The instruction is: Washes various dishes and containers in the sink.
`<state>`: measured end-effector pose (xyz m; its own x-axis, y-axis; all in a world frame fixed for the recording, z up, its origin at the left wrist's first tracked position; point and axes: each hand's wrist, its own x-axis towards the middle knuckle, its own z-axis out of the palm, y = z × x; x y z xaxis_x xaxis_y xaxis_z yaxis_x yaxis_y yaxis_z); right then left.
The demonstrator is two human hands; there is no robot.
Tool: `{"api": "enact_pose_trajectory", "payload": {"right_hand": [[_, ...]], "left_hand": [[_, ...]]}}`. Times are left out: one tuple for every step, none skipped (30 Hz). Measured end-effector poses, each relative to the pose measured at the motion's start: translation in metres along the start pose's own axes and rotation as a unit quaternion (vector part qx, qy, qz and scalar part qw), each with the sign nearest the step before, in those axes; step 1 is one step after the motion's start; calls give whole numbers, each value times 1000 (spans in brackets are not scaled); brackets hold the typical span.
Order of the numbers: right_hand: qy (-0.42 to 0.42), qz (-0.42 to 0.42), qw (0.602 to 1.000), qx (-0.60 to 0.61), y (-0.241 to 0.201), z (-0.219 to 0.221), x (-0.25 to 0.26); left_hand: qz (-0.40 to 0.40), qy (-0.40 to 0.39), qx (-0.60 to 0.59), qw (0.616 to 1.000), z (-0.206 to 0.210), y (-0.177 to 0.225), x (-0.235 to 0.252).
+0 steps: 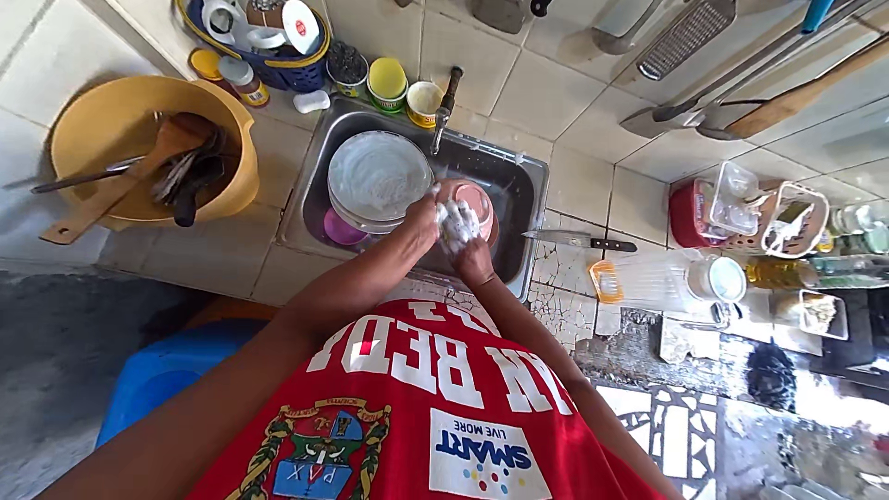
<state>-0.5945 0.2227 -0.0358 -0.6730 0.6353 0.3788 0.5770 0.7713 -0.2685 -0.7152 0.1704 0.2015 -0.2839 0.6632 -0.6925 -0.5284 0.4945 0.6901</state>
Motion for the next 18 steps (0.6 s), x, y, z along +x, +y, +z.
{"api": "enact_pose_trajectory", "payload": {"right_hand": [[-3,2,1000,2,0,-5,11],[-21,27,999,22,0,-14,23],[-46,70,995,49,1,-25,36],[-70,120,987,78,4,-36,50],[-103,179,973,107,10,-45,63],[-131,237,955,123,17,-50,74],[-131,269,944,136,26,-50,81],[-120,270,946,136,33,-47,84],[-107,238,957,126,34,-46,83],[-91,174,973,119,30,-45,78],[-63,85,988,117,25,-43,71],[-32,-3,993,116,22,-39,66],[-12,-59,992,112,22,-35,63],[-7,-68,992,110,25,-33,64],[-25,-29,993,111,28,-37,66],[-68,47,990,117,31,-44,71],[-102,124,979,128,37,-48,77],[-103,174,969,141,46,-46,81]], "left_hand": [[13,-6,31,999,-1,0,-2],[6,-10,46,999,-1,3,-1],[-20,-9,51,998,0,8,5],[-53,-4,45,998,0,9,25],[-38,-10,37,999,-6,-7,64],[208,-45,26,977,-25,-74,132],[210,-49,-11,976,-31,-94,173],[194,-46,-34,979,-32,-97,186],[211,-59,-32,975,-33,-90,174],[209,-61,-12,976,-31,-68,132],[-16,-6,-28,999,-14,-3,62],[-54,14,-24,998,-5,20,18],[-28,14,-10,999,-3,23,-6],[5,14,-2,1000,-2,20,-16],[25,22,2,999,0,16,-15],[28,35,10,999,3,14,-9],[17,45,20,999,4,14,-1],[1,48,30,998,2,10,14]]}}
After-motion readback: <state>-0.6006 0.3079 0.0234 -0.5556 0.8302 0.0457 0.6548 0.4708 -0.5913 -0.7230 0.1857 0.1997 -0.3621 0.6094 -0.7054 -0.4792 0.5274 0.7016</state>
